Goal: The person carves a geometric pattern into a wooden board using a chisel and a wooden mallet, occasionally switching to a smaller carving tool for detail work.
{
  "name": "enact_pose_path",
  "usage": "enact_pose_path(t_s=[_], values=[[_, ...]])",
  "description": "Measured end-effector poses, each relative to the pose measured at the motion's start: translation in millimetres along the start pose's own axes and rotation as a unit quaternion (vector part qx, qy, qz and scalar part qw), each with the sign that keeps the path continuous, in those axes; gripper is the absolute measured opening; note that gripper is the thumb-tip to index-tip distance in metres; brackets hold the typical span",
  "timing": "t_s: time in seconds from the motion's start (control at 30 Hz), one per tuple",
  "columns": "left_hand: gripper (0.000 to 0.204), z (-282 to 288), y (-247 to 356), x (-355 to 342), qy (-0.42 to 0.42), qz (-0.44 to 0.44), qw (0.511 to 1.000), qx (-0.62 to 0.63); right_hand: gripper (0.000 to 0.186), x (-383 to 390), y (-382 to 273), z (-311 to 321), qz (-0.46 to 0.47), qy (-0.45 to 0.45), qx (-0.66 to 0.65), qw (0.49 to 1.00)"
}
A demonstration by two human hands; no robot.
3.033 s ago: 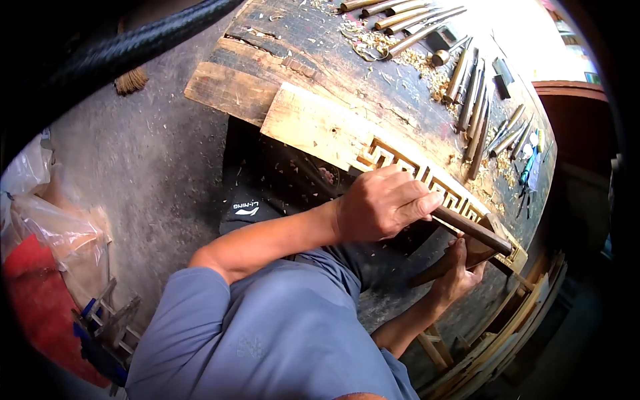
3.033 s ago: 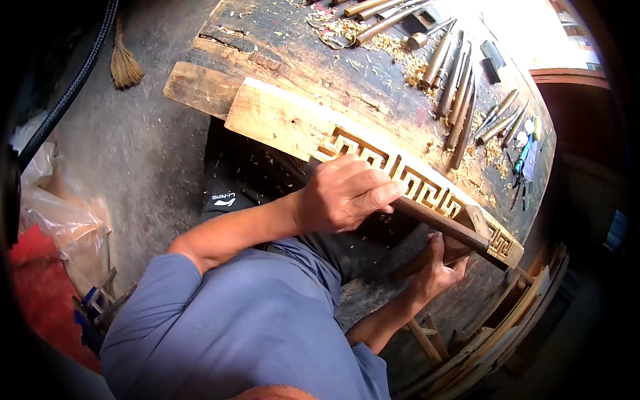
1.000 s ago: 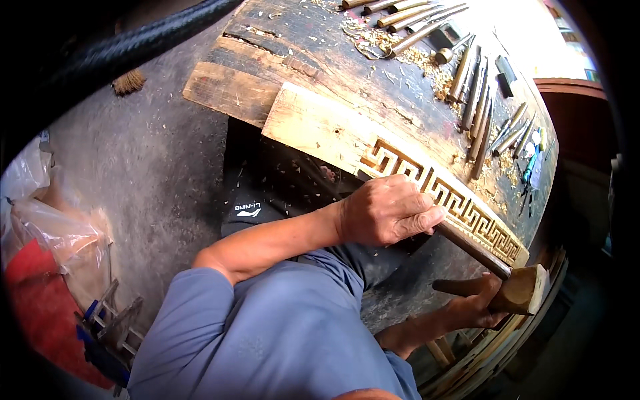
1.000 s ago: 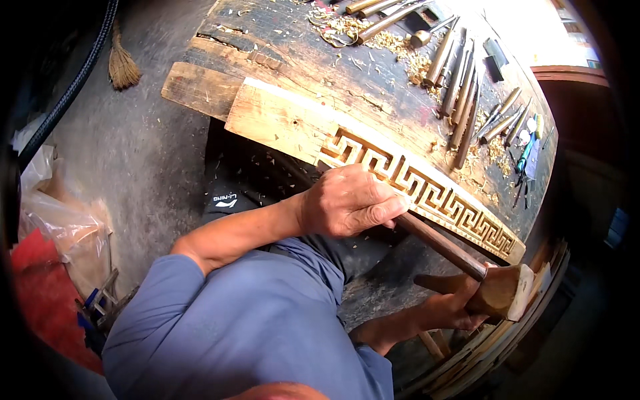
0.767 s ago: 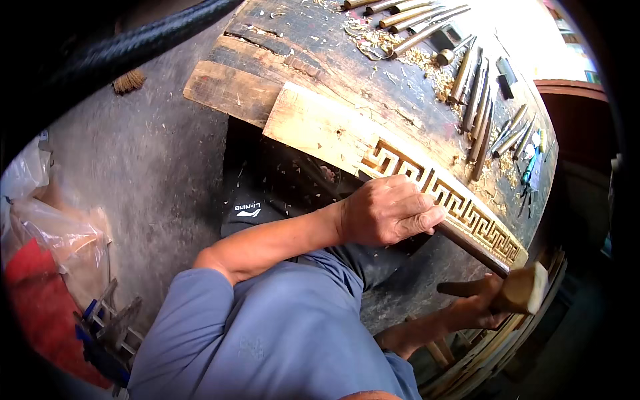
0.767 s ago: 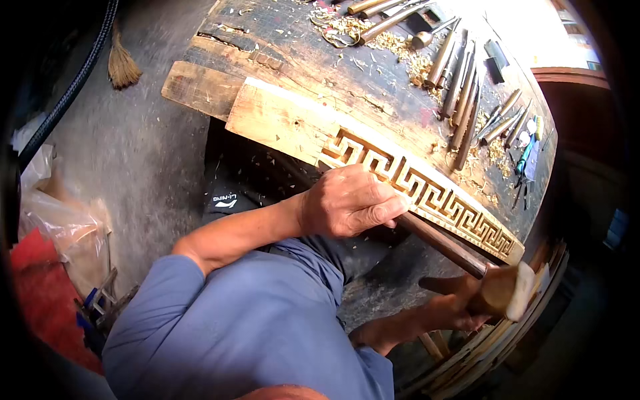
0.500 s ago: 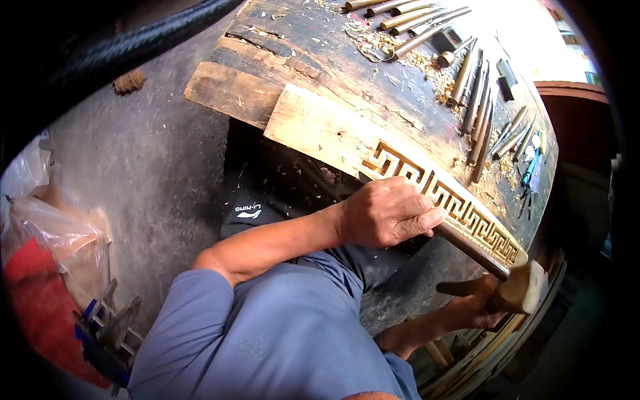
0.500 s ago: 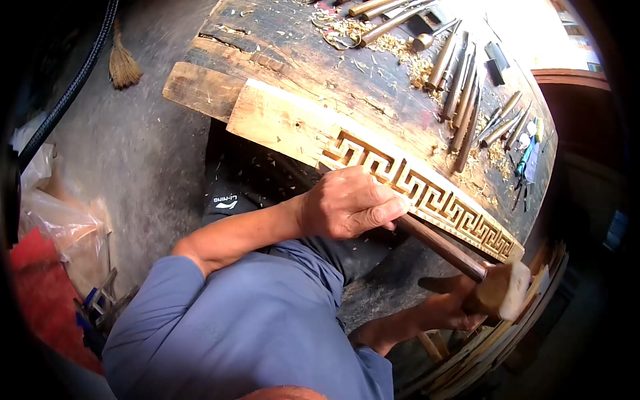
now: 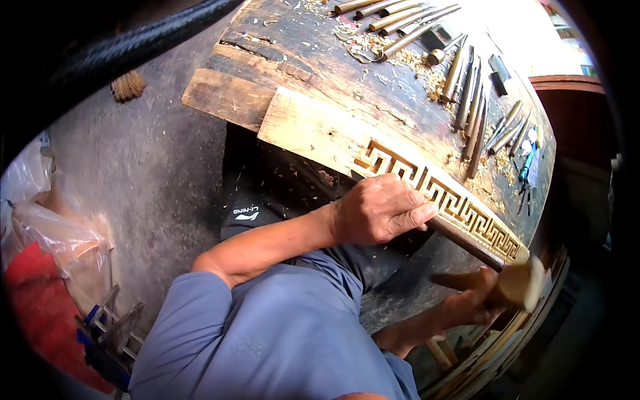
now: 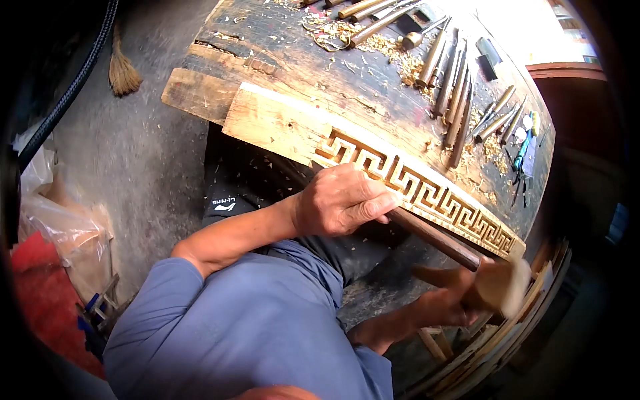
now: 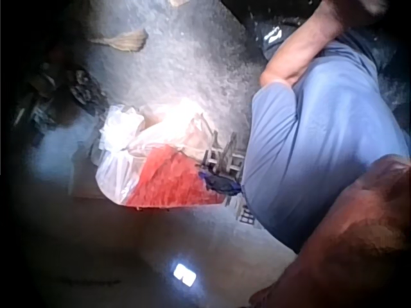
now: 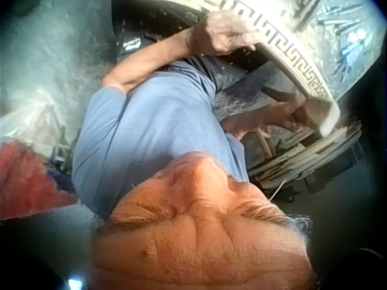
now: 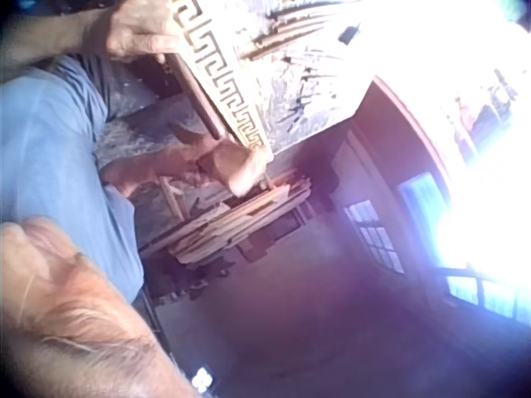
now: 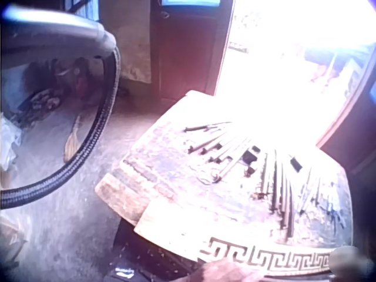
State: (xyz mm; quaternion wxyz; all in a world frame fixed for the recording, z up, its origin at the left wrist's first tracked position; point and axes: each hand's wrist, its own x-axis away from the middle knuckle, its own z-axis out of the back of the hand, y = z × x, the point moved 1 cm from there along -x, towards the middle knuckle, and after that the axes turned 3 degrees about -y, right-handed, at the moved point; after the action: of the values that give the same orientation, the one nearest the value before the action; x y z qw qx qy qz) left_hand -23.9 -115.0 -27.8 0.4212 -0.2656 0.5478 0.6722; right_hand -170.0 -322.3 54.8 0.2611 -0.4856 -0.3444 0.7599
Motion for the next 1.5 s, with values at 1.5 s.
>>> enact_pose_path(t_s=[1.5], values=[[0.025,82.3,43.5,27.7,-0.069,0.312,0.947,0.024,0.038,13.3,18.2,-21.5,-0.221,-0.118,-0.090,0.964]])
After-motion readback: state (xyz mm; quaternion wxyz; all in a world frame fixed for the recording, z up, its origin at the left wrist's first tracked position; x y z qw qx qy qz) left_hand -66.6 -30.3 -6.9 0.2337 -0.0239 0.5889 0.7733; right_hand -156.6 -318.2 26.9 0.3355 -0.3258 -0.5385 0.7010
